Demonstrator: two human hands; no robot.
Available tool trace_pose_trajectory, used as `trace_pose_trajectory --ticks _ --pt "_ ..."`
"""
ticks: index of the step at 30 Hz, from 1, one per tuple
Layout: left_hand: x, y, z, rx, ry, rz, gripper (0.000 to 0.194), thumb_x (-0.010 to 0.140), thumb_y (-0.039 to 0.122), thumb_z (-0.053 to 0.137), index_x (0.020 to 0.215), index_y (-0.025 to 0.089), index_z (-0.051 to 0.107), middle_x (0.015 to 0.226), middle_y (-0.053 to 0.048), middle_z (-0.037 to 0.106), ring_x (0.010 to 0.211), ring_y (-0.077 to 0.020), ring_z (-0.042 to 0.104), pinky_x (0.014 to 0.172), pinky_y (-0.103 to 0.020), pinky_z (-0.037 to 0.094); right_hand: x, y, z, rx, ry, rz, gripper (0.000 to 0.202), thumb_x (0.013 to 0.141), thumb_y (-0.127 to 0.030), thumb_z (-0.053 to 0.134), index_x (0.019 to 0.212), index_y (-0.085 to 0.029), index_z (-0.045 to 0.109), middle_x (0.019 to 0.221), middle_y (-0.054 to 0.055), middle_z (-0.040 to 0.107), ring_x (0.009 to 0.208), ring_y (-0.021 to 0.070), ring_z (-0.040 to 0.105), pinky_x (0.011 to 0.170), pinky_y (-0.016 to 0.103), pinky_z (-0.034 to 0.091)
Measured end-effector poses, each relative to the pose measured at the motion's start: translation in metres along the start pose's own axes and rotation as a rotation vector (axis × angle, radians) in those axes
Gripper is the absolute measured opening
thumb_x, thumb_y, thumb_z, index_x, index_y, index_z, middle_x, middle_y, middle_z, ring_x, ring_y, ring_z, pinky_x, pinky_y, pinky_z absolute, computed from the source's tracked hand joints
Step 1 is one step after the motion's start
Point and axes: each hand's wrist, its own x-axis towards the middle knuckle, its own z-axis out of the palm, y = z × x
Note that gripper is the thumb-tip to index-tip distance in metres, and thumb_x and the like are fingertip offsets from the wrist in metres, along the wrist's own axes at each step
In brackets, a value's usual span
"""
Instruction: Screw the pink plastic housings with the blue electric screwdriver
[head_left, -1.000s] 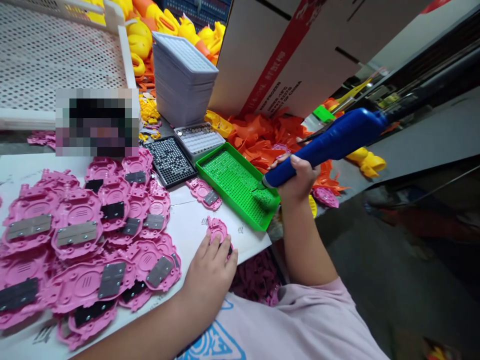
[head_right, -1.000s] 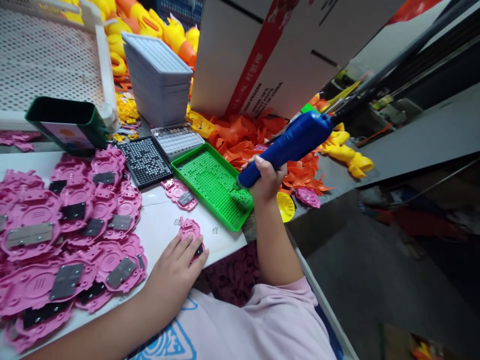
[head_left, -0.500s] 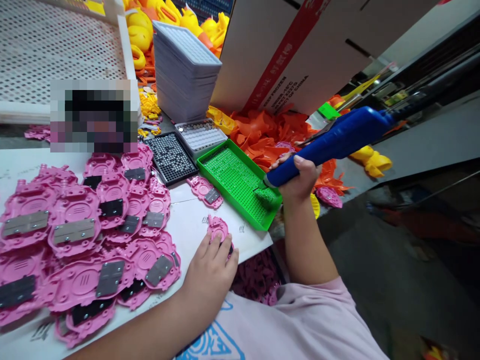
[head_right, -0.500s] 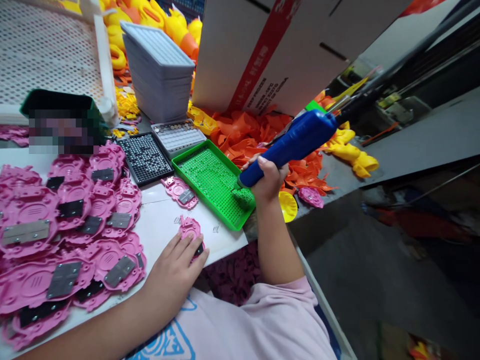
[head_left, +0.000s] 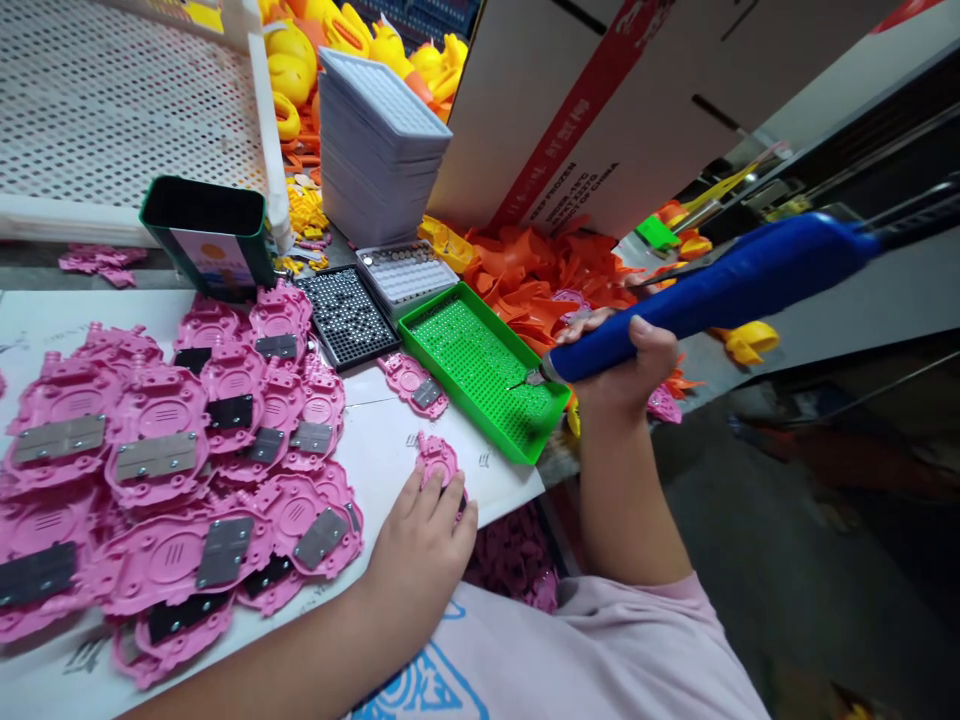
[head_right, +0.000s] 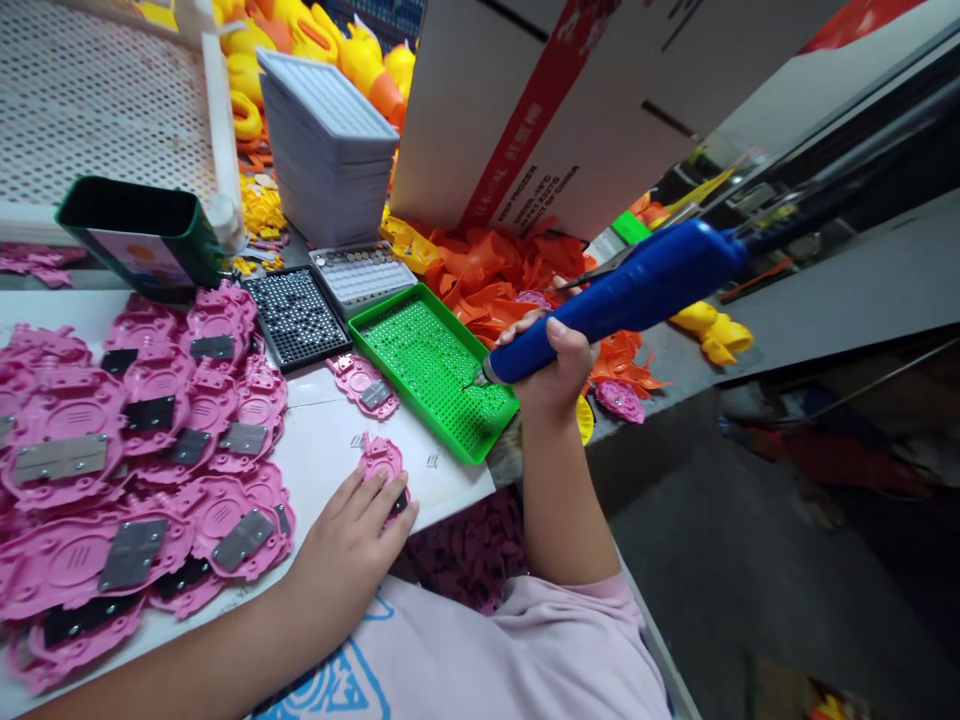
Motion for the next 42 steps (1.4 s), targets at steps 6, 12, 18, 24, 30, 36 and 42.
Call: trace_pose_trajectory --ticks 6,12,18,24,30,36,42 --pt "0.0 0.001 -0.001 0.001 0.006 -0.011 0.023 0.09 0.021 0.051 0.104 0.02 0.07 0.116 -0.008 0.07 0.104 -0.0253 0.065 0.099 -0.042 0.043 -0.042 -0.017 0.026 0.131 -0.226 -0.003 0.015 0.061 -0.038 0.061 0.069 -0.026 0.057 0.055 -0.004 0.059 0.046 0.0141 0.055 0.047 0.03 0.048" --pt "0.001 0.001 -0.002 -0.028 -0.053 -0.019 0.023 0.092 0.023 0.052 0.108 0.019 0.068 0.117 -0.01 0.069 0.111 -0.026 0.061 0.101 -0.044 0.043 -0.068 0.001 0.041 0.244 -0.389 0.101 0.022 0.063 -0.04 0.067 0.078 -0.026 0.059 0.06 -0.004 0.061 0.049 0.015 0.058 0.05 0.031 0.05" --pt "0.002 0.002 -0.001 -0.04 -0.067 -0.04 0.022 0.091 0.024 0.054 0.108 0.019 0.068 0.117 -0.009 0.068 0.113 -0.0259 0.06 0.102 -0.043 0.042 -0.075 0.015 0.045 0.3 -0.442 0.107 0.026 0.068 -0.035 0.065 0.092 -0.028 0.059 0.065 -0.004 0.062 0.052 0.0157 0.059 0.051 0.031 0.049" --pt "0.004 0.004 -0.002 -0.024 -0.07 -0.047 0.023 0.092 0.025 0.053 0.11 0.018 0.067 0.114 -0.009 0.069 0.112 -0.0249 0.06 0.102 -0.043 0.041 -0.075 0.018 0.044 0.263 -0.5 0.131 0.022 0.067 -0.039 0.067 0.08 -0.023 0.061 0.065 -0.002 0.06 0.053 0.0149 0.059 0.053 0.031 0.05" --pt "0.005 0.005 -0.001 -0.039 -0.128 -0.024 0.023 0.092 0.023 0.054 0.108 0.015 0.068 0.116 -0.01 0.069 0.11 -0.027 0.061 0.101 -0.045 0.042 -0.077 0.015 0.053 0.17 -0.705 0.02 0.029 0.071 -0.034 0.07 0.097 -0.028 0.059 0.067 -0.003 0.062 0.054 0.0154 0.059 0.053 0.031 0.052" --pt "0.005 0.002 0.0 -0.028 -0.147 -0.012 0.023 0.092 0.023 0.053 0.107 0.015 0.068 0.115 -0.012 0.069 0.109 -0.0264 0.061 0.102 -0.044 0.041 -0.077 0.02 0.054 0.132 -0.751 0.025 0.022 0.072 -0.038 0.069 0.088 -0.024 0.061 0.064 -0.003 0.059 0.053 0.0148 0.058 0.05 0.03 0.051" --pt "0.003 0.007 -0.005 -0.131 -0.059 -0.011 0.02 0.09 0.019 0.054 0.103 0.016 0.068 0.108 -0.011 0.07 0.102 -0.0254 0.063 0.094 -0.042 0.047 -0.069 0.006 0.042 0.184 -0.595 0.111 0.026 0.064 -0.044 0.069 0.076 -0.022 0.063 0.06 -0.002 0.057 0.052 0.0153 0.058 0.05 0.031 0.05"
